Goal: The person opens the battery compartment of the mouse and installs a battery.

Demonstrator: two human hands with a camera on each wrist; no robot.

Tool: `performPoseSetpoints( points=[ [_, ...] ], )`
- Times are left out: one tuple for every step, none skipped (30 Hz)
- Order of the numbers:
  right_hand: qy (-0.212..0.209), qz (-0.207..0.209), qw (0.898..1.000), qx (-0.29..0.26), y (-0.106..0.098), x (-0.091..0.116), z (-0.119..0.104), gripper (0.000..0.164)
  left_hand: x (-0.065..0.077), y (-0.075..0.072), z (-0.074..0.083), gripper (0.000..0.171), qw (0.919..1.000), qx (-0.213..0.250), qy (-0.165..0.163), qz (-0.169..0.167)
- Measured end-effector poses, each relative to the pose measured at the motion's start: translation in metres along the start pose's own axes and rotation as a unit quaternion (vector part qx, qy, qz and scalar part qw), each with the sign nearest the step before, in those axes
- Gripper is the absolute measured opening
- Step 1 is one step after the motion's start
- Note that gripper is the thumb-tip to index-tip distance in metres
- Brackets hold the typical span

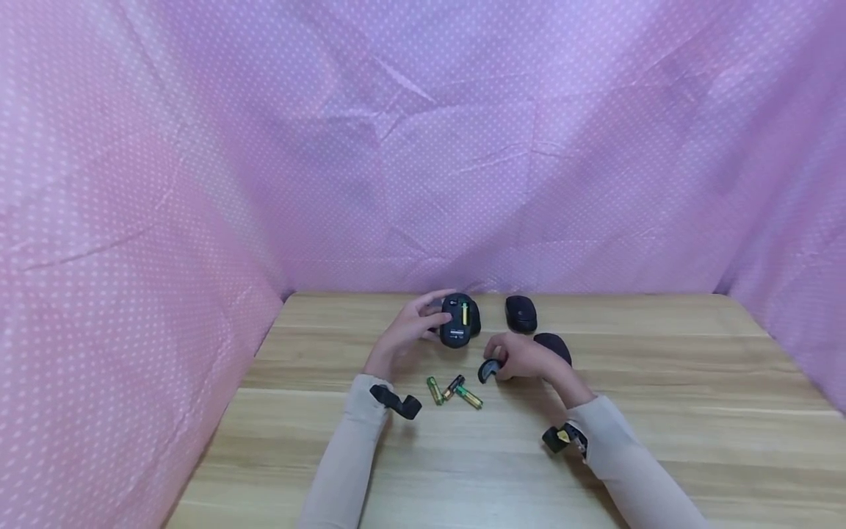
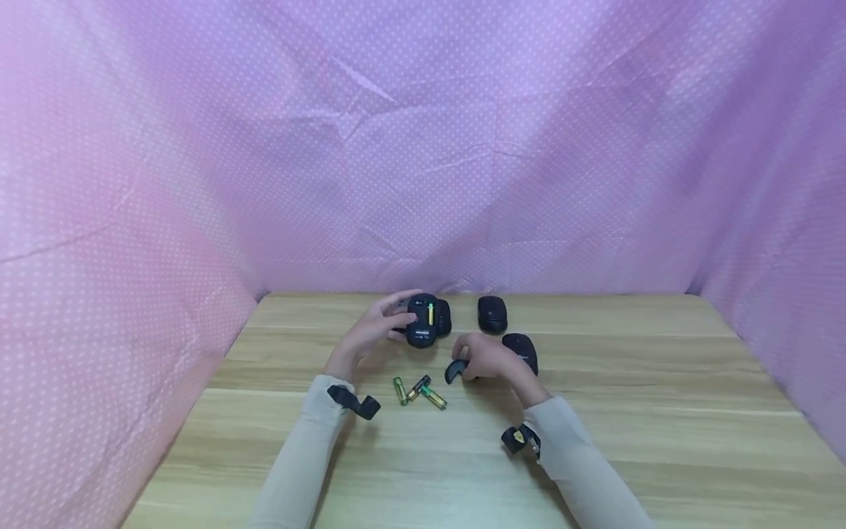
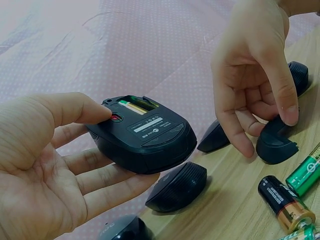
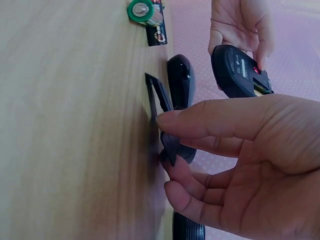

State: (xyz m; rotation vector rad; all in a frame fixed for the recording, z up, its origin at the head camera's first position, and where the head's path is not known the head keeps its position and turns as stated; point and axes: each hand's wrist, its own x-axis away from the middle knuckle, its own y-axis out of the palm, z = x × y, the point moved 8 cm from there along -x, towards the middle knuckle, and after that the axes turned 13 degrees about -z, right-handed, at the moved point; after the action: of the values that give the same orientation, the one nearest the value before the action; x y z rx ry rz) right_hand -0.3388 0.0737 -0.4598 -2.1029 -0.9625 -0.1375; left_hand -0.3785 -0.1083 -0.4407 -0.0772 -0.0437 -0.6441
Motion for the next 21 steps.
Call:
performPoseSetpoints(
  points=[
    [-0.001, -0.001, 1.000, -0.003, 0.000, 0.000, 0.000, 0.035, 0.000, 0.000, 0.000, 0.055, 1.0000, 0.000, -0.001, 0.000],
    [-0.005, -0.003, 1.000, -0.004, 0.001, 0.001, 0.000, 0.035, 0.000, 0.000, -0.001, 0.055, 1.0000, -0.001, -0.001, -0.001],
    [-0.008, -0.005, 1.000, -0.003, 0.001, 0.001, -0.001, 0.034, 0.000, 0.001, -0.001, 0.056, 1.0000, -0.002, -0.002, -0.002],
    [-0.011, -0.007, 1.000, -0.004, 0.002, 0.001, -0.001, 0.034, 0.001, 0.001, -0.001, 0.056, 1.0000, -0.002, -0.002, -0.003],
    [-0.014, -0.009, 1.000, -0.004, 0.002, 0.001, -0.001, 0.033, 0.001, 0.001, -0.002, 0.056, 1.0000, -0.001, -0.002, -0.004],
    [-0.018, -0.011, 1.000, -0.002, 0.002, 0.002, -0.001, 0.032, 0.001, 0.001, -0.002, 0.056, 1.0000, -0.001, 0.000, -0.005],
    [-0.023, -0.012, 1.000, 0.001, 0.002, 0.002, -0.001, 0.032, 0.001, 0.002, -0.002, 0.055, 1.0000, 0.000, 0.000, -0.006],
    [-0.029, -0.013, 0.999, 0.004, 0.002, 0.002, -0.002, 0.032, 0.000, 0.002, -0.002, 0.055, 1.0000, -0.001, 0.002, -0.007],
    [-0.034, -0.014, 0.999, 0.007, 0.001, 0.002, -0.002, 0.031, 0.000, 0.002, -0.002, 0.055, 1.0000, -0.001, 0.004, -0.008],
    [-0.038, -0.014, 0.999, 0.007, 0.000, 0.002, -0.001, 0.031, 0.000, 0.003, -0.001, 0.054, 0.9999, 0.000, 0.006, -0.009],
    [-0.045, -0.015, 0.999, 0.010, -0.001, 0.002, -0.002, 0.030, 0.000, 0.003, -0.001, 0.054, 0.9999, 0.000, 0.008, -0.009],
    [-0.056, -0.015, 0.998, 0.011, -0.002, 0.002, -0.002, 0.030, 0.000, 0.003, -0.001, 0.054, 0.9999, -0.001, 0.009, -0.009],
    [-0.070, -0.017, 0.997, 0.011, -0.002, 0.003, -0.004, 0.030, 0.000, 0.003, -0.001, 0.054, 0.9999, -0.002, 0.008, -0.009],
    [-0.084, -0.017, 0.996, 0.011, -0.004, 0.003, -0.005, 0.030, 0.000, 0.003, -0.002, 0.054, 0.9999, -0.003, 0.006, -0.009],
    [-0.100, -0.014, 0.995, 0.009, -0.005, 0.004, -0.007, 0.030, -0.001, 0.003, -0.002, 0.054, 0.9999, -0.004, 0.004, -0.010],
    [-0.113, -0.009, 0.994, 0.005, -0.007, 0.005, -0.009, 0.029, -0.001, 0.003, -0.003, 0.054, 0.9999, -0.004, 0.002, -0.010],
    [-0.127, -0.001, 0.992, 0.000, -0.010, 0.006, -0.011, 0.029, -0.001, 0.003, -0.004, 0.054, 0.9999, -0.004, 0.000, -0.011],
    [-0.142, 0.009, 0.990, -0.008, -0.013, 0.008, -0.014, 0.029, -0.001, 0.004, -0.004, 0.054, 0.9999, -0.004, -0.001, -0.012],
    [-0.153, 0.024, 0.988, -0.015, -0.017, 0.010, -0.016, 0.029, -0.002, 0.004, -0.005, 0.054, 0.9999, -0.003, -0.002, -0.013],
    [-0.161, 0.042, 0.986, -0.025, -0.021, 0.012, -0.018, 0.029, -0.002, 0.004, -0.004, 0.054, 0.9999, -0.002, -0.001, -0.014],
    [-0.169, 0.060, 0.983, -0.038, -0.026, 0.014, -0.020, 0.028, -0.003, 0.005, -0.003, 0.053, 0.9999, -0.001, 0.002, -0.016]
  ],
)
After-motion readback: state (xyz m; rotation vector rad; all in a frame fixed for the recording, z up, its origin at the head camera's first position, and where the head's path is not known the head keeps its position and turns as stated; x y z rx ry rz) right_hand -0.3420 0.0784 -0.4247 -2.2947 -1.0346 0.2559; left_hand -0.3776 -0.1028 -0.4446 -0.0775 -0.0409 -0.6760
